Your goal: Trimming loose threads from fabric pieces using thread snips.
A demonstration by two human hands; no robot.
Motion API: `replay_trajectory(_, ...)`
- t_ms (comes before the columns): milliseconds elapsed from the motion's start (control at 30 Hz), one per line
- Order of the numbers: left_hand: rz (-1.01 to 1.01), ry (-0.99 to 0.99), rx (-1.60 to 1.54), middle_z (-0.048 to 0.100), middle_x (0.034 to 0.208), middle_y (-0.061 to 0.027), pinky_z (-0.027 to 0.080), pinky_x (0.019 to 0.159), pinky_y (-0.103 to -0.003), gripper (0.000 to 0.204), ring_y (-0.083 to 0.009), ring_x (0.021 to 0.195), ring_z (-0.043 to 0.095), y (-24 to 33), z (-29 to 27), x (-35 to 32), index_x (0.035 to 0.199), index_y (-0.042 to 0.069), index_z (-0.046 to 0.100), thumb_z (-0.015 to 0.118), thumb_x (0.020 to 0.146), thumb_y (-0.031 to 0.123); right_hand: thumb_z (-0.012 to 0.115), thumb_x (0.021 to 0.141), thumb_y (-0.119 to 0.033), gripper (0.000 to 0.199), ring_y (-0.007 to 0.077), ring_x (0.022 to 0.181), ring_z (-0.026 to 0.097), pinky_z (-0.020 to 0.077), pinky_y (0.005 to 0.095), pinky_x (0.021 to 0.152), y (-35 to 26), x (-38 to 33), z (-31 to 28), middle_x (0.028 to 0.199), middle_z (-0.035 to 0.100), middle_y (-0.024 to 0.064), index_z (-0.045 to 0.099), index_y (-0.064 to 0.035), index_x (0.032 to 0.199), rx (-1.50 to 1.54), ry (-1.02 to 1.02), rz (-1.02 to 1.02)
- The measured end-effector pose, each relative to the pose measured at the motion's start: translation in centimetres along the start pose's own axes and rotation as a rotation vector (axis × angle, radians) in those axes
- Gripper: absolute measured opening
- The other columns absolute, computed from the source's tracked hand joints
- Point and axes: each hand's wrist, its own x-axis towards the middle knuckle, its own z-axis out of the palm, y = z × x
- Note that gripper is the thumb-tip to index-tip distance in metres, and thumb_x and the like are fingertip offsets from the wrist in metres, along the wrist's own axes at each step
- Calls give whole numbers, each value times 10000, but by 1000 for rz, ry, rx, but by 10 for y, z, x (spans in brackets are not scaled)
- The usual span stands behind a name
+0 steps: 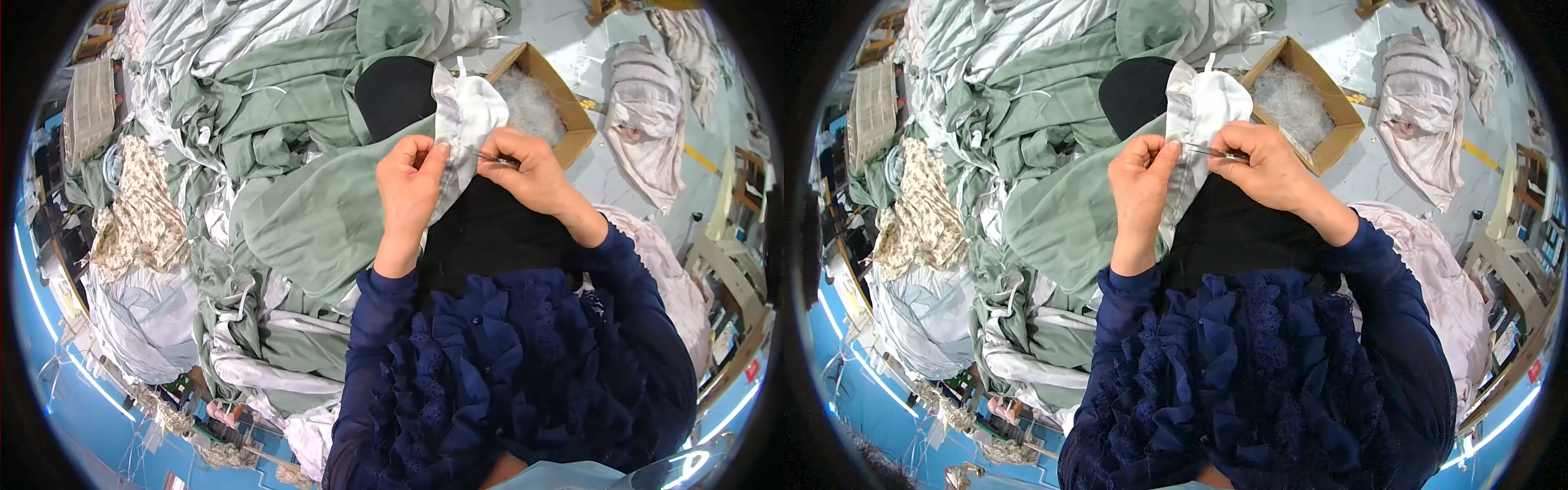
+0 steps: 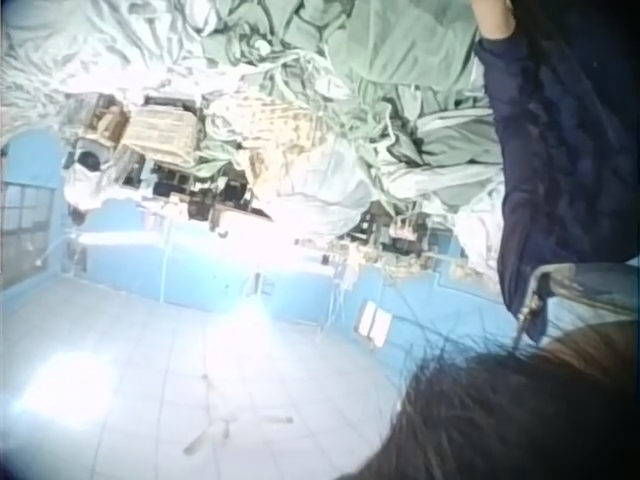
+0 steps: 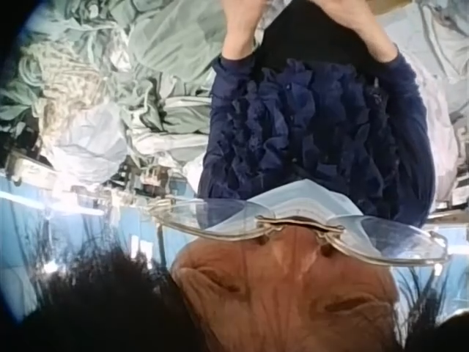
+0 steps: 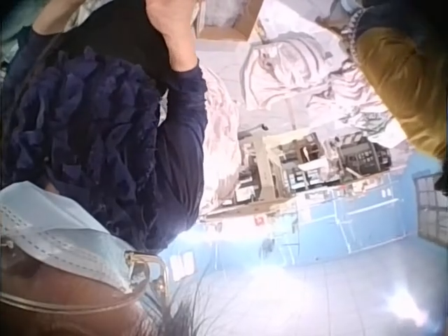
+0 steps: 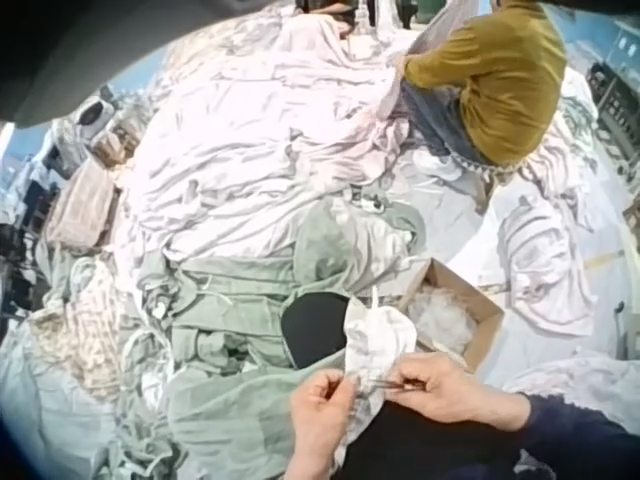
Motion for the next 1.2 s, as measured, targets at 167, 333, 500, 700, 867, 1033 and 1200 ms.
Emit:
replay_trajectory(167, -16, -17, -31, 561, 683, 53, 354, 527, -201, 110, -16, 599, 439, -8, -3, 3, 814, -12, 624, 684, 888, 43, 636, 918, -89, 76, 82, 655, 531, 421, 233, 573, -15, 17, 18, 770, 578, 1, 597, -27, 897, 494, 53, -4)
replay_trajectory(333, -36, -33, -71, 564, 687, 55, 350, 534, -204, 83, -14, 604, 431, -11, -6, 3, 827, -13, 643, 674, 887, 35, 591, 936, -104, 76, 61, 592, 502, 409, 212, 534, -5, 20, 12, 720, 569, -9, 565, -43, 900, 552, -64, 300)
replay_trajectory(500, -67, -39, -54, 570, 703, 58, 352, 545, -202, 76, -13, 621, 436, -9, -6, 3, 832, -16, 645, 677, 882, 31, 576, 907, -62, 44, 68, 584, 494, 398, 241, 527, 28, 4, -25, 652, 535, 5, 543, -33, 898, 52, 71, 132)
replay_trajectory(700, -85, -51, -121, 581, 732, 57, 359, 566, -198, 69, -12, 643, 449, -7, -15, 3, 841, -13, 644, 674, 887, 28, 567, 837, -22, 138, 389, 713, 617, 479, 445, 620, 89, -22, -88, 778, 612, 194, 571, -48, 971, -631, 76, -156)
replay_trajectory(867, -100, -70, -223, 584, 737, 60, 354, 572, -196, 71, -10, 645, 448, -8, -18, 2, 845, -4, 646, 670, 898, 38, 584, 873, -53, 134, 432, 808, 633, 487, 493, 660, 180, -43, -139, 872, 648, 231, 581, -63, 1007, -887, 331, 137)
replay_trajectory(1033, -135, -79, -200, 564, 750, 72, 319, 571, -193, 87, -5, 649, 417, -11, -19, -2, 855, 15, 626, 652, 920, 68, 607, 875, -115, 261, 408, 875, 658, 522, 465, 735, 227, -53, -161, 976, 684, 219, 634, -87, 1133, -912, 264, 277)
replay_trajectory(1200, -109, -50, -175, 550, 757, 69, 323, 575, -197, 88, -8, 658, 415, -19, -22, -6, 880, 29, 597, 628, 943, 83, 643, 888, -174, 323, 336, 868, 699, 543, 391, 772, 162, -15, -116, 1010, 720, 169, 661, -72, 1194, -756, 407, 193)
